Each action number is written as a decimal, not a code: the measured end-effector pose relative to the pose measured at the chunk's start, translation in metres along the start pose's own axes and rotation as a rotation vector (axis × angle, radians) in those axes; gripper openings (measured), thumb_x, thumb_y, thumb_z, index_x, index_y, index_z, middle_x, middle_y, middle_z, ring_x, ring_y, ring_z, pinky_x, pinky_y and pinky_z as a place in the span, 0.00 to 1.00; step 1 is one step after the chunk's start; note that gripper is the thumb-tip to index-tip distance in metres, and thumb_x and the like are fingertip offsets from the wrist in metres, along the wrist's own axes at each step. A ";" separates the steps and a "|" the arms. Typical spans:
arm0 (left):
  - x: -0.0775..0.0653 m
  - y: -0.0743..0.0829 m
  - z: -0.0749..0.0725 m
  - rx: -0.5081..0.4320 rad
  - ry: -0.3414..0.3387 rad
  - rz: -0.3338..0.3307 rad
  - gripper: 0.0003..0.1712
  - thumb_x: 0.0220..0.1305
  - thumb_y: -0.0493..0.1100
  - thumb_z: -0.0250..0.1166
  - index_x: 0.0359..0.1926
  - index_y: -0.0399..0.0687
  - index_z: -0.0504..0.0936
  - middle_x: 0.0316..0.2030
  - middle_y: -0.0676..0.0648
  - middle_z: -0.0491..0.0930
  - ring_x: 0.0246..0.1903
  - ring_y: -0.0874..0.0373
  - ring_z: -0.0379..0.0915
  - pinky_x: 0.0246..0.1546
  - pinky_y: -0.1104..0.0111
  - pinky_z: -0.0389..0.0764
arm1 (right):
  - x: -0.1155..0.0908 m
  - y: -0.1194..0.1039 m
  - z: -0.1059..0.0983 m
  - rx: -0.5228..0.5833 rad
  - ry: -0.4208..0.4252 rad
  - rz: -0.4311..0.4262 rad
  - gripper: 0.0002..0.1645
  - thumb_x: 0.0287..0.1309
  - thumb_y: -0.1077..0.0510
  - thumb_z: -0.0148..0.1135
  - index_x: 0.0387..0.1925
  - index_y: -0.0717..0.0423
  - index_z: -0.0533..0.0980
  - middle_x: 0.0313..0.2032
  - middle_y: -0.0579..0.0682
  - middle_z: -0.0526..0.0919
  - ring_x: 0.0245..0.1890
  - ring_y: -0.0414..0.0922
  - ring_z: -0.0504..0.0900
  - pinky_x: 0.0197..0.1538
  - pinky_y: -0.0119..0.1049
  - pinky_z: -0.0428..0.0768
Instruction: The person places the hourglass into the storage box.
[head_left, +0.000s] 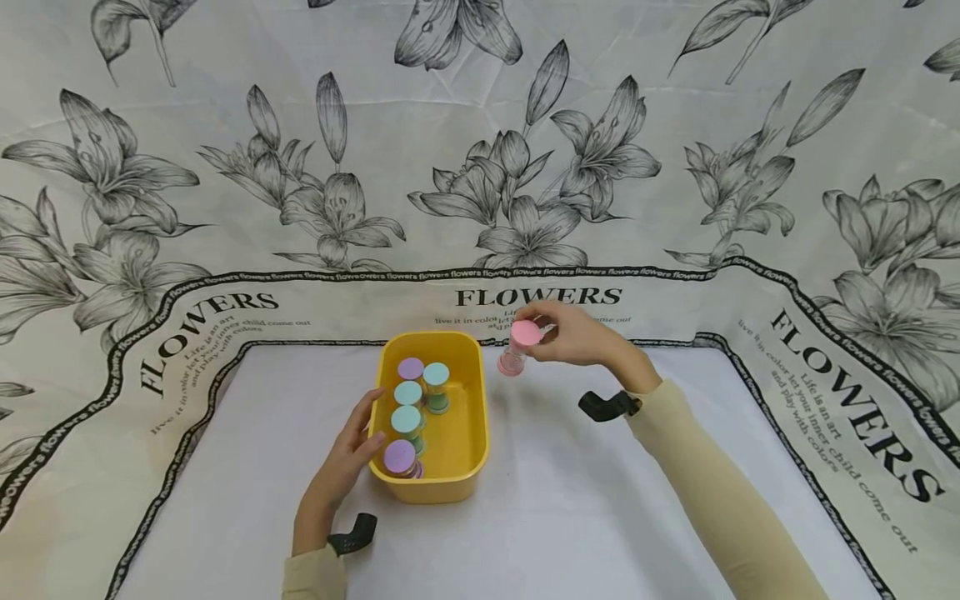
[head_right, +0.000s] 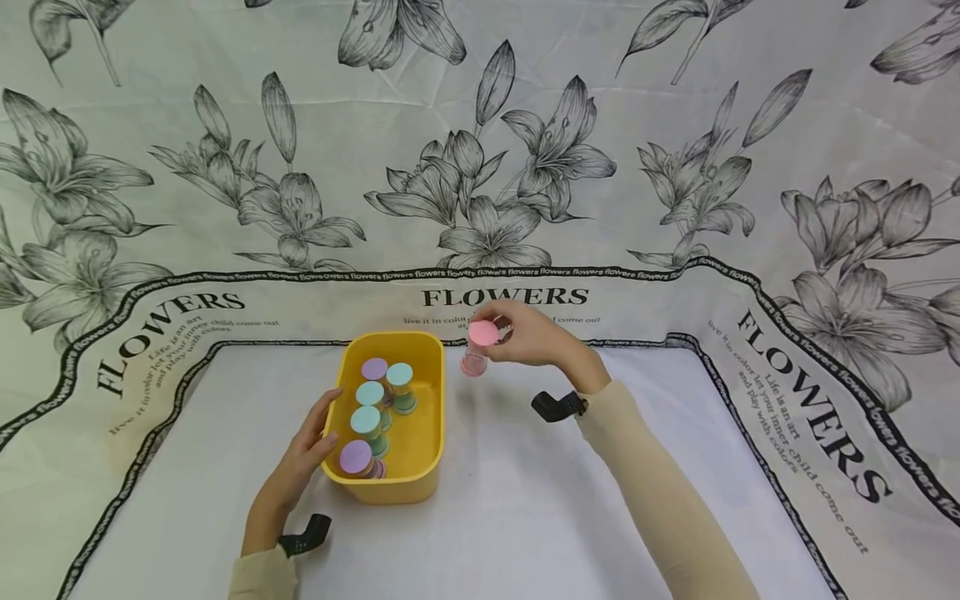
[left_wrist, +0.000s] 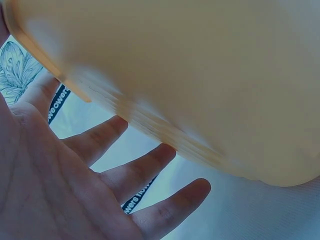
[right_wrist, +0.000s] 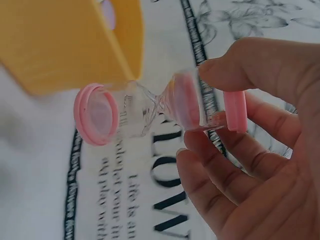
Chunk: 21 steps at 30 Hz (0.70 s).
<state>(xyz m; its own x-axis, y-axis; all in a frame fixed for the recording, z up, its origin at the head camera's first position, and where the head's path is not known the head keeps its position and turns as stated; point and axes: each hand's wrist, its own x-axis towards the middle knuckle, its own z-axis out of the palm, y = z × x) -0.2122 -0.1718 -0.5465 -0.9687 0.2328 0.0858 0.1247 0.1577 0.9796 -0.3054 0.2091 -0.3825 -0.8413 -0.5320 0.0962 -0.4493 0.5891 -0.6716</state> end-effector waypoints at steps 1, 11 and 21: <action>0.000 0.000 0.000 0.001 0.003 0.001 0.37 0.74 0.52 0.56 0.79 0.68 0.55 0.83 0.44 0.45 0.78 0.30 0.47 0.69 0.33 0.61 | 0.002 -0.006 -0.002 0.001 0.005 -0.015 0.30 0.56 0.60 0.73 0.61 0.57 0.77 0.56 0.55 0.81 0.53 0.51 0.83 0.54 0.45 0.86; -0.001 0.001 0.000 0.001 0.006 0.018 0.37 0.74 0.51 0.55 0.80 0.66 0.55 0.83 0.43 0.45 0.78 0.29 0.47 0.68 0.32 0.60 | 0.024 -0.052 -0.007 0.019 0.005 -0.134 0.28 0.59 0.57 0.73 0.61 0.55 0.77 0.55 0.51 0.82 0.54 0.48 0.81 0.57 0.43 0.85; 0.000 0.001 0.000 -0.011 -0.001 0.019 0.37 0.74 0.50 0.56 0.80 0.67 0.55 0.82 0.43 0.46 0.78 0.29 0.48 0.68 0.32 0.61 | 0.044 -0.079 0.009 0.143 -0.055 -0.213 0.30 0.56 0.58 0.76 0.61 0.56 0.79 0.55 0.52 0.84 0.51 0.47 0.84 0.56 0.40 0.86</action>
<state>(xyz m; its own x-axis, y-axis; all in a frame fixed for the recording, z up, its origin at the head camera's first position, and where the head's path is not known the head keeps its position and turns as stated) -0.2120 -0.1716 -0.5460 -0.9660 0.2366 0.1038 0.1403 0.1429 0.9797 -0.3045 0.1332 -0.3317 -0.7130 -0.6692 0.2093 -0.5643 0.3705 -0.7377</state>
